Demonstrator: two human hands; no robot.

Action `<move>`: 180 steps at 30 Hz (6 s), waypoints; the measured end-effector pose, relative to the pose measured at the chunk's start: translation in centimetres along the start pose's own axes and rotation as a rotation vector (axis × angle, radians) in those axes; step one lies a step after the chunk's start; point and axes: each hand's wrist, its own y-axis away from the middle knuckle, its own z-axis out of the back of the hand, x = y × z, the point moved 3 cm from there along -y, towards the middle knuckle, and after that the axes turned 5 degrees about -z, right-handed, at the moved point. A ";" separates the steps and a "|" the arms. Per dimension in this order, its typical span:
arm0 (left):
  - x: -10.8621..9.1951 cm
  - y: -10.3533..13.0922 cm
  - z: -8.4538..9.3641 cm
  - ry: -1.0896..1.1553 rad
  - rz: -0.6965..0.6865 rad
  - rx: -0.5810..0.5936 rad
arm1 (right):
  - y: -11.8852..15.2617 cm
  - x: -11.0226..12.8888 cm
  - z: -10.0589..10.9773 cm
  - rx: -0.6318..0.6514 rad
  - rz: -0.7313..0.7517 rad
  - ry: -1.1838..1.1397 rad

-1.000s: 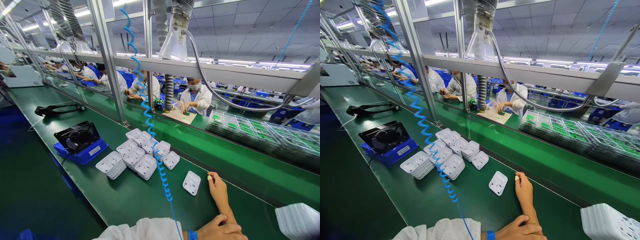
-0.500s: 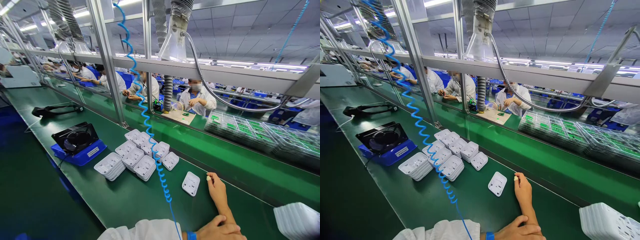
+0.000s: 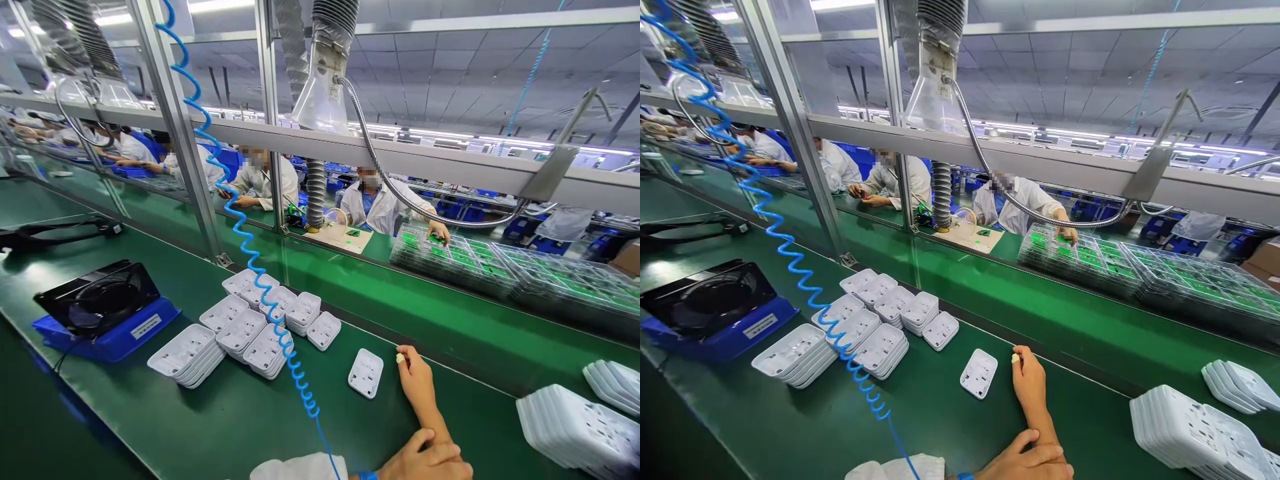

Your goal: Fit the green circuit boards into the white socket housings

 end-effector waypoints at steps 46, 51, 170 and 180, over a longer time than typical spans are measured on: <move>-0.1 -1.0 2.5 0.457 0.143 0.216 | -0.2 1.1 0.8 -0.128 0.058 0.014; -0.1 -0.8 2.0 0.452 0.119 0.224 | -0.1 1.1 0.9 -0.139 0.048 0.012; 8.5 7.3 5.1 1.508 1.320 -0.631 | 7.8 3.3 1.4 0.220 0.003 -0.042; 5.9 8.4 5.2 1.247 1.525 -0.904 | 9.1 5.2 0.4 0.368 -0.173 -0.837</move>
